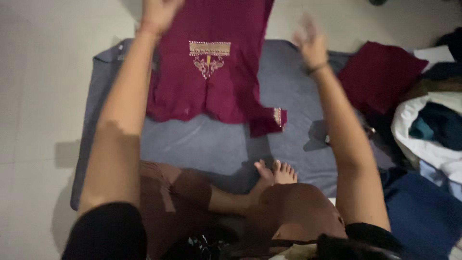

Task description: The person irons a maroon long-sleeved shirt on a grey mat laid on the floor. They smooth the fabric, use a handheld iron to press the sleeves and body, fold the shirt, and then iron a second maroon garment with gold embroidery.

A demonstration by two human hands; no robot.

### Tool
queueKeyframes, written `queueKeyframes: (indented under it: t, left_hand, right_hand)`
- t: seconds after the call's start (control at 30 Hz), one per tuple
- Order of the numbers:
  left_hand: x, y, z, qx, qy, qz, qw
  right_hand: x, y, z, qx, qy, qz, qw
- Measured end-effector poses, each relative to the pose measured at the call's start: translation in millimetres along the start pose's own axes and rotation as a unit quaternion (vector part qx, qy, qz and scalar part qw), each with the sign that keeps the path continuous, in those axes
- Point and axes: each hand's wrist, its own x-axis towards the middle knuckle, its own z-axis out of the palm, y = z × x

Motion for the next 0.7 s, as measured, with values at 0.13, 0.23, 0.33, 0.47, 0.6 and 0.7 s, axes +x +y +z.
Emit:
queueKeyframes:
  t: [0.13, 0.23, 0.33, 0.47, 0.6, 0.7]
  left_hand:
    - [-169.0, -64.7, 24.7, 0.094, -0.020, -0.263, 0.960]
    - [-305.7, -98.8, 41.6, 0.179, 0.125, -0.235, 0.947]
    - [-354.5, -95.9, 63.4, 0.103, 0.232, -0.453, 0.855]
    - [-343.9, -74.4, 86.2, -0.179, 0.248, -0.612, 0.730]
    - [-295.6, -100.1, 77.6, -0.369, 0.175, -0.552, 0.727]
    - [-204.1, -147.4, 14.4, -0.350, -0.178, -0.652, 0.649]
  right_hand:
    - [-134.9, 3.7, 28.0, 0.039, -0.050, 0.184, 0.981]
    - [-200.8, 12.8, 40.3, -0.066, -0.108, 0.213, 0.969]
    - [-236.1, 15.6, 43.4, -0.033, -0.116, 0.211, 0.970]
    - [-262.9, -5.3, 39.6, 0.019, -0.124, 0.073, 0.989]
    - [-264.8, -49.0, 43.0, -0.264, -0.117, -0.107, 0.951]
    - [-250.1, -79.6, 27.9, -0.218, -0.089, 0.160, 0.959]
